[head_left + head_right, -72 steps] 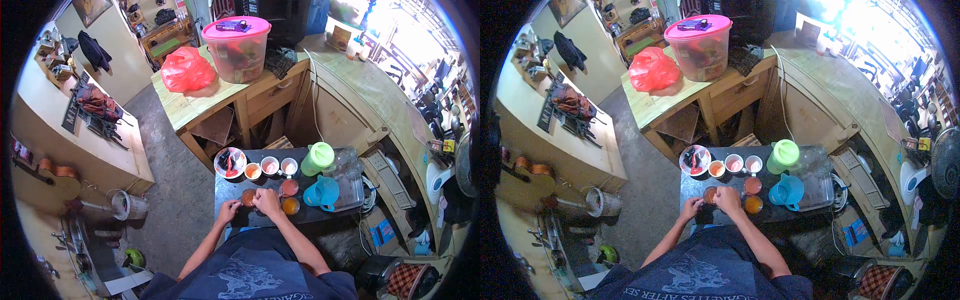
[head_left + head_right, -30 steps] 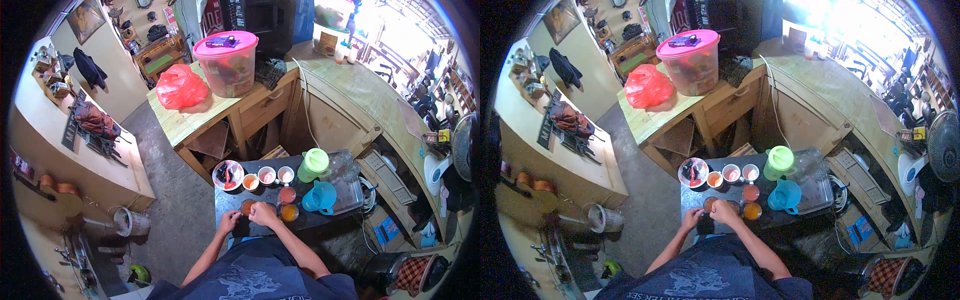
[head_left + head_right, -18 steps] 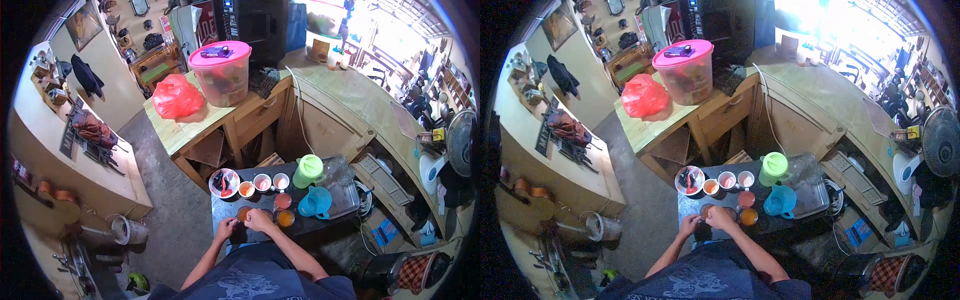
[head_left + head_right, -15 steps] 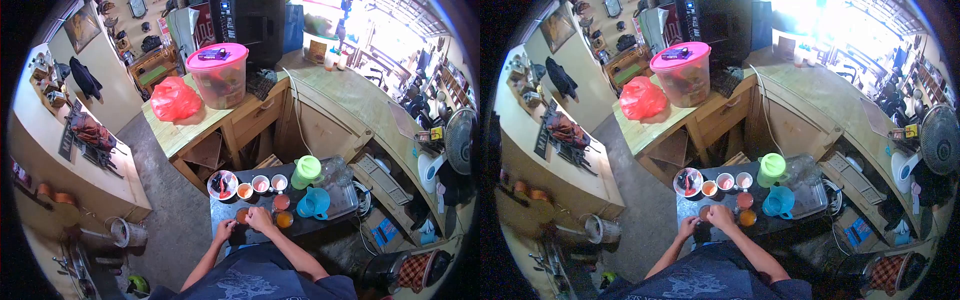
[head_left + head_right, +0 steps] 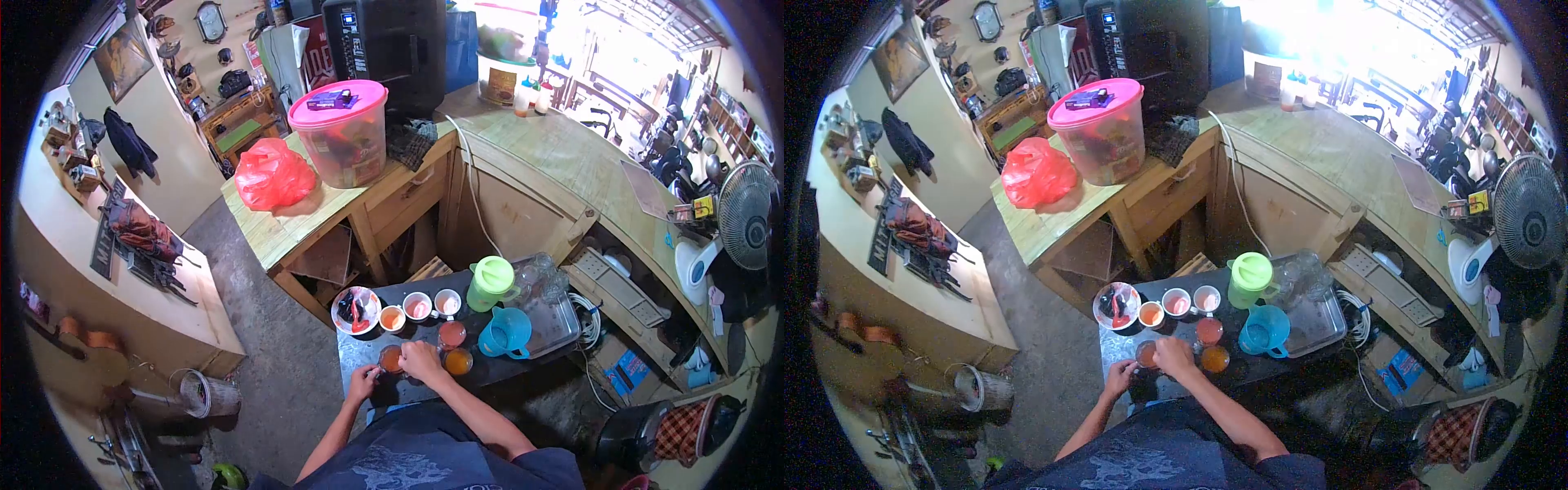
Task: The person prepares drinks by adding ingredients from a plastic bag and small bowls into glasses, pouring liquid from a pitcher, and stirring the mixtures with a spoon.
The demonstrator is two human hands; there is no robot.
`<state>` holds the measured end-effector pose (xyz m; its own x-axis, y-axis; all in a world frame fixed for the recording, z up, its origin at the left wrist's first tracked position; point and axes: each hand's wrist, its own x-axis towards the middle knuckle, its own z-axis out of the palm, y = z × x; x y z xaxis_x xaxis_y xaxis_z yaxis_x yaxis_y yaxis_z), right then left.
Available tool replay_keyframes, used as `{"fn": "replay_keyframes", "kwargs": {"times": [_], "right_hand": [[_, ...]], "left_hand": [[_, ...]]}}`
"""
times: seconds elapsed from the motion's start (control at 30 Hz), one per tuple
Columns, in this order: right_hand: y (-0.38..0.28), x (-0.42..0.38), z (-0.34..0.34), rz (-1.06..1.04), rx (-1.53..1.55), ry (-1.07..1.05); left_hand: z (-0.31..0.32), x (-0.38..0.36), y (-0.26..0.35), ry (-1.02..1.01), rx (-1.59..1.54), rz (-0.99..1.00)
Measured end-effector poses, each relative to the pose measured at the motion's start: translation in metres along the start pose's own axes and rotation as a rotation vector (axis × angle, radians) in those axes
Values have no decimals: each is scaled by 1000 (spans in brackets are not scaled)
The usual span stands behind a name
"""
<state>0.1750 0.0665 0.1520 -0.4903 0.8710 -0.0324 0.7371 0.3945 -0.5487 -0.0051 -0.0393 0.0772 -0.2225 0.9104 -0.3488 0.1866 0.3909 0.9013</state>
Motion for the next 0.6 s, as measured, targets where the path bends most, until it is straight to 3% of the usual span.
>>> {"fn": "replay_keyframes", "kwargs": {"times": [0.1, 0.2, 0.3, 0.4, 0.5, 0.6], "right_hand": [[0, -4, -7, -124, 195, -216], [-2, 0, 0, -29, 395, -234], [-5, 0, -7, 20, 85, 32], [3, -2, -3, -47, -56, -46], [1, -4, -2, -189, 209, -245], [-11, -7, -11, -16, 312, -61]], "left_hand": [[0, 2, -2, -16, 1, 15], [0, 0, 1, 8, 51, 87], [0, 0, 1, 4, 36, 101], [1, -3, 6, 26, 58, 110], [1, 5, -6, 5, -27, 49], [0, 5, -7, -4, 31, 89]]}}
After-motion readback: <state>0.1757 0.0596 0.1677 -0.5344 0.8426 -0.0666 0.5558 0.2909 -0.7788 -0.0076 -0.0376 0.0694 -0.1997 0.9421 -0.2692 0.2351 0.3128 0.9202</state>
